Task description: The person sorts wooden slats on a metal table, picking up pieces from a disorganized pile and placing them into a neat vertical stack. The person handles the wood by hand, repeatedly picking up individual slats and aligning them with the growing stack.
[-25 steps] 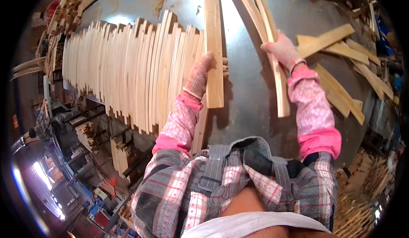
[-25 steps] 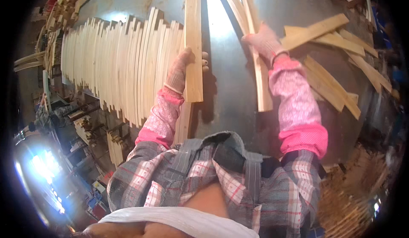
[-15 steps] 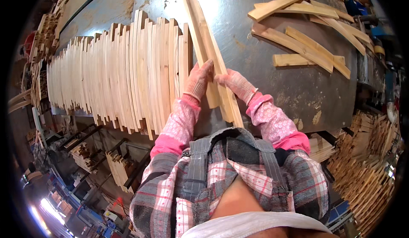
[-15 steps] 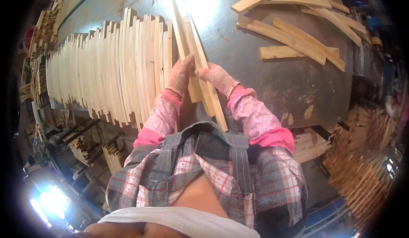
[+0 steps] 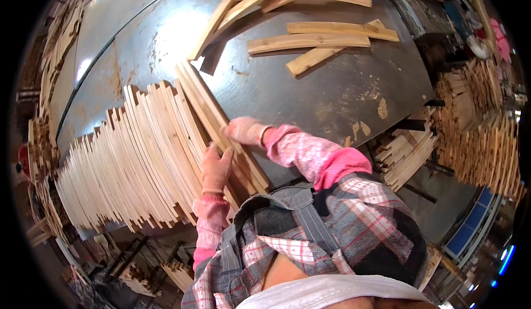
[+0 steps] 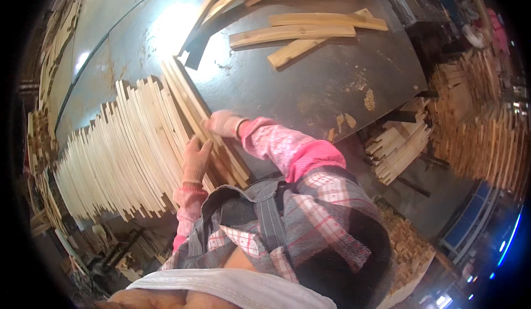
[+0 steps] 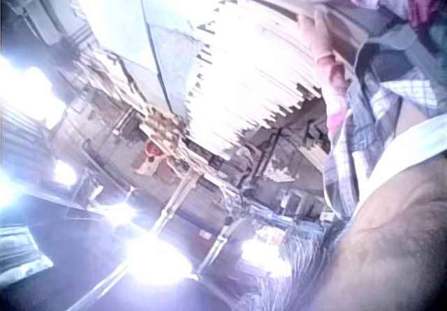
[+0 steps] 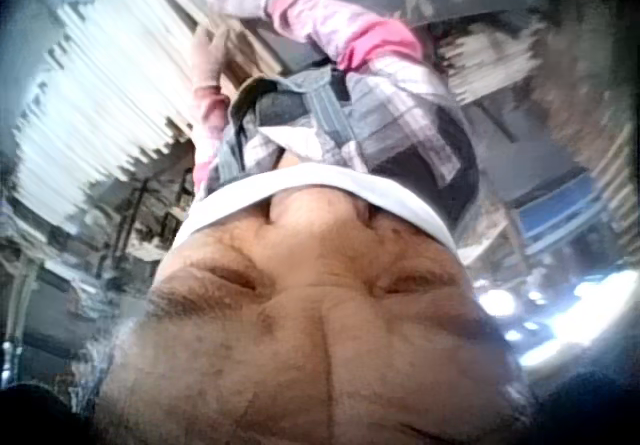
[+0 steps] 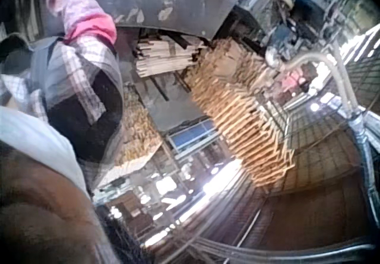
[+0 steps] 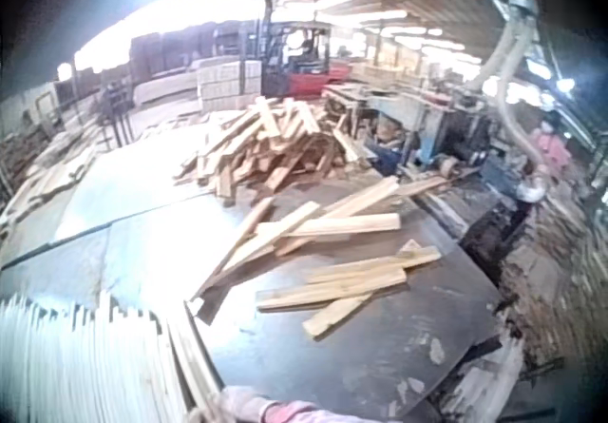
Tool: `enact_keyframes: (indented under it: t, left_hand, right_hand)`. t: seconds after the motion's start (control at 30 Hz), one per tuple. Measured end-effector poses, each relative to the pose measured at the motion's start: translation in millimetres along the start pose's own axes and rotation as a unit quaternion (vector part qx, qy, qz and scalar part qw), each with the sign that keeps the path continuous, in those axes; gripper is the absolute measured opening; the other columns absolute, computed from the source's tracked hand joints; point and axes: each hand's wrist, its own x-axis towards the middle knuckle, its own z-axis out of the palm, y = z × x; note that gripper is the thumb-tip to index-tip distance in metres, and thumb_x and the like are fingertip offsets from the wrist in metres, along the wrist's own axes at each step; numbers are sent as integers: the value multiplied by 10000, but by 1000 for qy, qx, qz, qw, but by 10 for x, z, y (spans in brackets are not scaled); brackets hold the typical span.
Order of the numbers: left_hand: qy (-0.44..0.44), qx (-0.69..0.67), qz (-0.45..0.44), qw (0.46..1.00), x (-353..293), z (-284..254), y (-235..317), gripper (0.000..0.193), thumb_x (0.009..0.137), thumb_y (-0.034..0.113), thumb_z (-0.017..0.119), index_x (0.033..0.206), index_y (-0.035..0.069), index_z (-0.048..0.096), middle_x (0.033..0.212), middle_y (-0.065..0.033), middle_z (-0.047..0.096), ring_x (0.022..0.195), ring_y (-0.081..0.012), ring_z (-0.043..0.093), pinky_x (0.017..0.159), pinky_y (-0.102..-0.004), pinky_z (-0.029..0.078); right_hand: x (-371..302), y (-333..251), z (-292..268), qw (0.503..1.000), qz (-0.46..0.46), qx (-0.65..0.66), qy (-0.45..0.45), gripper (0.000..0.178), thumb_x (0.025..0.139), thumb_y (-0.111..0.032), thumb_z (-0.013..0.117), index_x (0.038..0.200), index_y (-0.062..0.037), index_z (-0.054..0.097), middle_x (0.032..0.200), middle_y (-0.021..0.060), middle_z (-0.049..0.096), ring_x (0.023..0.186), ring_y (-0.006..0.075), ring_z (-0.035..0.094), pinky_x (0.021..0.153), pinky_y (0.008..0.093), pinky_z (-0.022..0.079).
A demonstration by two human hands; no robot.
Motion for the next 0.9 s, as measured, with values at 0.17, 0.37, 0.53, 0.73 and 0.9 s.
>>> enact_keyframes:
  t: [0.17, 0.37, 0.53, 0.73, 0.9]
  left_hand:
    - [242, 191, 192, 932, 173, -10, -67, 765, 888, 355, 748, 1486, -34, 471, 1480, -284, 511, 1375, -434, 486, 1133, -468, 412]
    - [214, 306, 103, 922, 303, 190, -257, 796, 836, 428, 762, 1444, -21, 512, 1467, -248, 536, 1378, -435, 474, 1172, -481, 368]
    - [280, 204, 230, 909, 1088, -203, 349, 696, 832, 368, 770, 1353, -47, 572, 1402, -267, 572, 1330, -416, 514, 1134, -468, 411]
    - [241, 297, 169, 908, 2478, -644, 1304, 1006, 762, 500, 775, 1478, -106, 411, 1382, -288, 572, 1313, -412, 520, 1135, -445, 416]
    - [56, 304, 31, 950, 3315, -622, 1681, 1136, 656, 462, 850, 1512, -91, 348, 1334, -262, 620, 1227, -411, 613, 1054, -452, 502]
  right_hand:
    - [38, 56, 545, 999, -31, -26, -27, 489, 927, -418, 610, 1211, -31, 706, 1185, 241, 713, 1158, 396, 669, 1013, 456, 513]
    - [98, 309, -622, 953, -24, 293, 75, 151, 959, -234, 611, 991, -93, 655, 932, 116, 634, 852, 294, 627, 737, 399, 510]
    - [616, 1126, -1579, 665, 58, 729, 155, 297, 995, -326, 690, 1076, -55, 602, 843, 120, 656, 696, 256, 646, 584, 381, 558]
    - [916, 951, -1882, 558, 114, 796, 205, 439, 1002, -372, 674, 1255, -28, 574, 1073, 184, 688, 913, 331, 697, 721, 459, 617]
    - [1004, 1253, -2039, 555, 91, 790, 245, 468, 1052, -462, 555, 1165, -12, 621, 1037, 144, 738, 840, 291, 724, 675, 426, 610]
